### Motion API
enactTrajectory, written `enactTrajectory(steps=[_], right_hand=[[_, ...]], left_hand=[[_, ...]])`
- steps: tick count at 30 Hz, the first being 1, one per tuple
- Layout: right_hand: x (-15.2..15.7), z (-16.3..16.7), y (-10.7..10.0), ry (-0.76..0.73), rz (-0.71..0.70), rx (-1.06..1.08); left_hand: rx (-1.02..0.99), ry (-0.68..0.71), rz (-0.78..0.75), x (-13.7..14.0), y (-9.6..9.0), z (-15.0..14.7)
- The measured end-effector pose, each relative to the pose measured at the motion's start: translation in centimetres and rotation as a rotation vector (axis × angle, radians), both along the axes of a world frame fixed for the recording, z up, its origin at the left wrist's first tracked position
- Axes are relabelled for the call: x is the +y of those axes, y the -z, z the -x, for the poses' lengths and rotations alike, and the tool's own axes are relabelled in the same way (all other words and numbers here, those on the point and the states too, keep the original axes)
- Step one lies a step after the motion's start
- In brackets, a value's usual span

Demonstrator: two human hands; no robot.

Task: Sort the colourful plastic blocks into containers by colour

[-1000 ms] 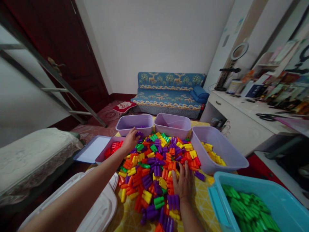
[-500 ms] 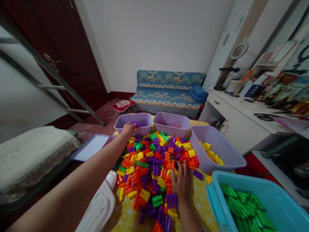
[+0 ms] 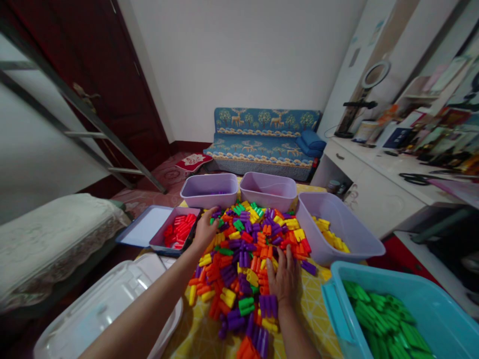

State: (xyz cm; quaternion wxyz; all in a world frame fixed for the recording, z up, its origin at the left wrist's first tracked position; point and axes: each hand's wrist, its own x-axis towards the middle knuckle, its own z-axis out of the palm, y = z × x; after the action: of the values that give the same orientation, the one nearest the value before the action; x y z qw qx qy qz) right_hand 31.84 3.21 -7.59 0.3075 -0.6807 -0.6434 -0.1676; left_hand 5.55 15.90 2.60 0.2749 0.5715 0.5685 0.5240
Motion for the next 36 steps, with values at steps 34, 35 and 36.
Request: enactTrajectory(steps=[34, 35, 36], right_hand=[[-0.1, 0.2, -0.1, 0.011, 0.02, 0.033], [-0.1, 0.2, -0.2, 0.013, 0.023, 0.034], [-0.1, 0.2, -0.2, 0.015, 0.025, 0.034]], left_hand=[[0.311, 0.144, -0.142, -5.5, 1.2, 0.0], [0.354, 0.142, -0.132, -5.6, 1.0, -0.1], [0.42, 0.134, -0.117, -5.8, 0.9, -0.3]])
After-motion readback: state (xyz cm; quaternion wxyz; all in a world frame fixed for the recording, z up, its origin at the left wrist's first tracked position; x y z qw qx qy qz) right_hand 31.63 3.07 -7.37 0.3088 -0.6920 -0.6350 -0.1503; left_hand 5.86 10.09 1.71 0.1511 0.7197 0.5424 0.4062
